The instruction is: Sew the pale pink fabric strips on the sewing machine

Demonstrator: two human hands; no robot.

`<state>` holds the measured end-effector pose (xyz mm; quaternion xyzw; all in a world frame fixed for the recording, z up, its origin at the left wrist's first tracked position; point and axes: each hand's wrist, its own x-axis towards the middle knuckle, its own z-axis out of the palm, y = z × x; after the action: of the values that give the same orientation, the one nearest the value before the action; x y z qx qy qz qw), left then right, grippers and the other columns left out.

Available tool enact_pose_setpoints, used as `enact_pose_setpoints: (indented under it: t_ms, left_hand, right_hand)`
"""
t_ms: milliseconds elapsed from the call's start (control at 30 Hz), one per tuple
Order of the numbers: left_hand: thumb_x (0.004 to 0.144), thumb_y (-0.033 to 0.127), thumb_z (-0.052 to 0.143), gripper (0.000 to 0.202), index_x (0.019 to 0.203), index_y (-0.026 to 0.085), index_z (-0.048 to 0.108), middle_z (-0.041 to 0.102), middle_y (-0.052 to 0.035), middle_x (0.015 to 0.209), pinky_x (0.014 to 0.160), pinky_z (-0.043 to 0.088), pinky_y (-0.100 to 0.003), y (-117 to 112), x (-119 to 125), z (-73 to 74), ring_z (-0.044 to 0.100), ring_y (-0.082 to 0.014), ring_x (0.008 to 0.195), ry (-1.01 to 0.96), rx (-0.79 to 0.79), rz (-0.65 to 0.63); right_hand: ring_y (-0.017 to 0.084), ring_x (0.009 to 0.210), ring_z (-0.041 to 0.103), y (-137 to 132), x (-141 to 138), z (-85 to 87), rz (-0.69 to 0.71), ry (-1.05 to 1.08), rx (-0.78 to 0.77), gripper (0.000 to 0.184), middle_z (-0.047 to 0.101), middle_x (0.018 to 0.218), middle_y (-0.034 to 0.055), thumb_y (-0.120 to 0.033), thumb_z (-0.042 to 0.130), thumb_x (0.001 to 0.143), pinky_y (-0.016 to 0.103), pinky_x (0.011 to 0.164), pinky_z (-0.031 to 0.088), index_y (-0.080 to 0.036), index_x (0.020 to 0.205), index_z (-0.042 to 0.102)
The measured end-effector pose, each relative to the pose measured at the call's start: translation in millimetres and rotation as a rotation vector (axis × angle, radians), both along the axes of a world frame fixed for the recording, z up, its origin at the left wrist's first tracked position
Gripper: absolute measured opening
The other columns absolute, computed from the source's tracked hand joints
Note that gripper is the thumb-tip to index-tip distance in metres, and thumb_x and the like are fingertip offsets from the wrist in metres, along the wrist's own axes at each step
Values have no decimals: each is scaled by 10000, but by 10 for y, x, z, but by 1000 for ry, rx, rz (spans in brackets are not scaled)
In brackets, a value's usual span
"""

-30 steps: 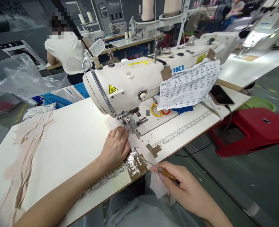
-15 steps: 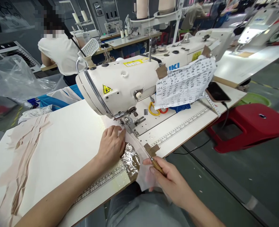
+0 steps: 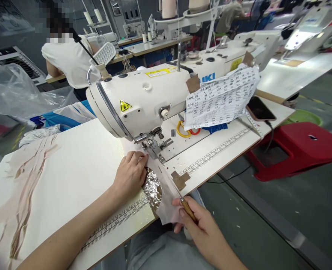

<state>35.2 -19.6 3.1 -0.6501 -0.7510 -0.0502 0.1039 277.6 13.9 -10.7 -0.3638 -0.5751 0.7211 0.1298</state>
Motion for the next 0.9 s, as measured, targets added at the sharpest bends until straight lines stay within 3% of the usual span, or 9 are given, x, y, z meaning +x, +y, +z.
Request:
enact_pose_setpoints:
  t_ms: [400, 667, 900]
  left_hand:
    - [915, 175, 405, 384, 1240, 71, 580, 593, -163, 1214, 896, 508, -434, 83, -157, -51, 514, -287, 1115, -105, 20, 0]
    - [933, 254, 409, 418, 1294, 123, 572, 582, -147, 1316, 999, 438, -480, 12, -47, -29, 468, -314, 1250, -47, 27, 33]
    - [933, 258, 406, 427, 1280, 81, 582, 583, -153, 1299, 1028, 411, -477, -4, 33, -19, 447, -326, 1263, -46, 8, 16]
  right_hand:
    - [197, 630, 636, 28, -37, 14, 1, -4, 55, 581, 638, 738, 38, -722, 547, 829, 333, 622, 506, -177, 1015, 626]
    - [184, 628, 611, -30, 67, -103, -7, 57, 44, 429, 622, 719, 19, -590, 522, 919, 312, 614, 513, -190, 1018, 639]
    - [173, 621, 617, -19, 87, -192, 17, 102, 59, 373, 624, 752, 17, -534, 490, 960, 307, 606, 505, -196, 1054, 616]
